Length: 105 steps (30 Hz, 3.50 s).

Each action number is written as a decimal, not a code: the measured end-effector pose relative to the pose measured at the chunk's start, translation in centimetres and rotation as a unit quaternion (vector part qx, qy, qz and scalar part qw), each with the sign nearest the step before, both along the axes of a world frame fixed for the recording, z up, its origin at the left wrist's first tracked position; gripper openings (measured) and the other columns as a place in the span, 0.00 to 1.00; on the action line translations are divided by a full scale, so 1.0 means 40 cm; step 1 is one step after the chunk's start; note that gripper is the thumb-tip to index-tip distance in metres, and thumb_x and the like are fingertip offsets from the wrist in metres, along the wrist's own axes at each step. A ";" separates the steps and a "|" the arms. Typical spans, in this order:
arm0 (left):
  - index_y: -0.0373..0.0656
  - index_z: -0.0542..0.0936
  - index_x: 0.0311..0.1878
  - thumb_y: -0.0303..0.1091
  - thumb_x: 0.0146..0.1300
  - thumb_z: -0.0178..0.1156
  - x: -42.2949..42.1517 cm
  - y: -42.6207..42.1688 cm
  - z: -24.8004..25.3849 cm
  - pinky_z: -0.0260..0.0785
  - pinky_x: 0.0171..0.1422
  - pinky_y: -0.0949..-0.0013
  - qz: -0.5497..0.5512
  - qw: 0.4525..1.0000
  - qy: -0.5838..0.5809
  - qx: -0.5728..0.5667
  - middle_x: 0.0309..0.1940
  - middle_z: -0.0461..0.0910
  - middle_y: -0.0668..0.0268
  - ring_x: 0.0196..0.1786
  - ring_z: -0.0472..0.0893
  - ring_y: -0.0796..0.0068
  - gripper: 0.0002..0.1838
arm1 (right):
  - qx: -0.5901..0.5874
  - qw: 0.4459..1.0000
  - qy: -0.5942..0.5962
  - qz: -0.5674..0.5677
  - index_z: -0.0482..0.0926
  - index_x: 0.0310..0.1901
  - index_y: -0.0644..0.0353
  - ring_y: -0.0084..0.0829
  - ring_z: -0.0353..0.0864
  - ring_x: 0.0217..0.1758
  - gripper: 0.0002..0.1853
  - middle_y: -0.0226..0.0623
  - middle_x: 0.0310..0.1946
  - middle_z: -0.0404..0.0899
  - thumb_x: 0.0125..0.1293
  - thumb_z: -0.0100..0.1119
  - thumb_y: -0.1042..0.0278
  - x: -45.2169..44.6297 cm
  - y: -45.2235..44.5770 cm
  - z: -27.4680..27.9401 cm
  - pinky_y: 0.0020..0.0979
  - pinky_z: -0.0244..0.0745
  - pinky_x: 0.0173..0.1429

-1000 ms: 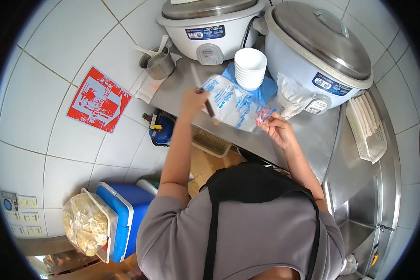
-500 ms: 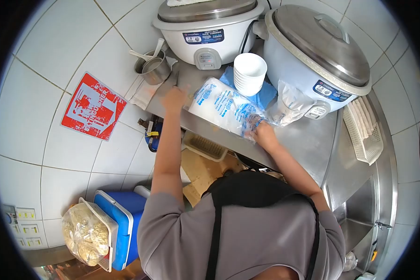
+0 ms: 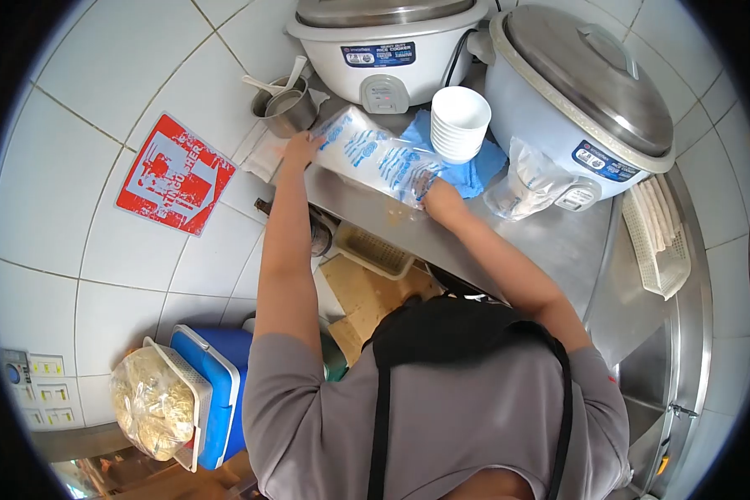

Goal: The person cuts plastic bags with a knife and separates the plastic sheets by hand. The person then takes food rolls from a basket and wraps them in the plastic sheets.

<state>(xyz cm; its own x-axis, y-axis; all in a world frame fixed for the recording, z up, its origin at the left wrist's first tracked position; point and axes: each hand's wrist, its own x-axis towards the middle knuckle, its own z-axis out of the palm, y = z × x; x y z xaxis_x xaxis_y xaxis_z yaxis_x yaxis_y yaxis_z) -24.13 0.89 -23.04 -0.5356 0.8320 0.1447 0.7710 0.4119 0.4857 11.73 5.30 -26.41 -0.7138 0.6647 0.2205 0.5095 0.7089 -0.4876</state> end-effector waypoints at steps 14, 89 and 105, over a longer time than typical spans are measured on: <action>0.33 0.74 0.43 0.25 0.48 0.60 0.734 -0.253 -0.033 0.63 0.63 0.52 -0.335 0.908 0.035 0.249 0.47 0.74 0.47 0.53 0.73 0.49 0.16 | -0.041 0.994 -0.094 -0.036 0.83 0.32 0.66 0.52 0.81 0.40 0.09 0.56 0.34 0.81 0.51 0.61 0.70 -0.013 -0.034 0.186 0.44 0.77 0.44; 0.36 0.68 0.55 0.31 0.55 0.67 0.964 -0.149 -0.058 0.72 0.43 0.74 -0.303 0.812 -0.472 -0.159 0.42 0.80 0.58 0.39 0.80 0.73 0.26 | -0.177 0.904 -0.015 -0.389 0.82 0.40 0.67 0.48 0.77 0.50 0.16 0.50 0.43 0.79 0.51 0.64 0.65 1.082 -0.235 0.287 0.37 0.69 0.56; 0.31 0.42 0.70 0.47 0.42 0.76 0.952 0.020 0.092 0.45 0.74 0.52 -0.249 0.847 -0.141 0.449 0.67 0.49 0.42 0.70 0.53 0.46 0.63 | 0.062 0.948 0.092 -0.298 0.77 0.52 0.60 0.45 0.69 0.60 0.19 0.45 0.54 0.71 0.58 0.52 0.81 0.845 -0.219 0.379 0.35 0.63 0.63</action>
<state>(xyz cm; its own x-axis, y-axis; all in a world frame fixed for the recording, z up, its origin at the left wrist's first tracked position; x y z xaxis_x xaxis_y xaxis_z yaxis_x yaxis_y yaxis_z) 13.95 1.70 -19.37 -0.2693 0.5874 0.7632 0.5427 -0.5621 0.6241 45.54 -3.45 -11.25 -0.1625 0.8983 0.4082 0.7519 0.3806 -0.5383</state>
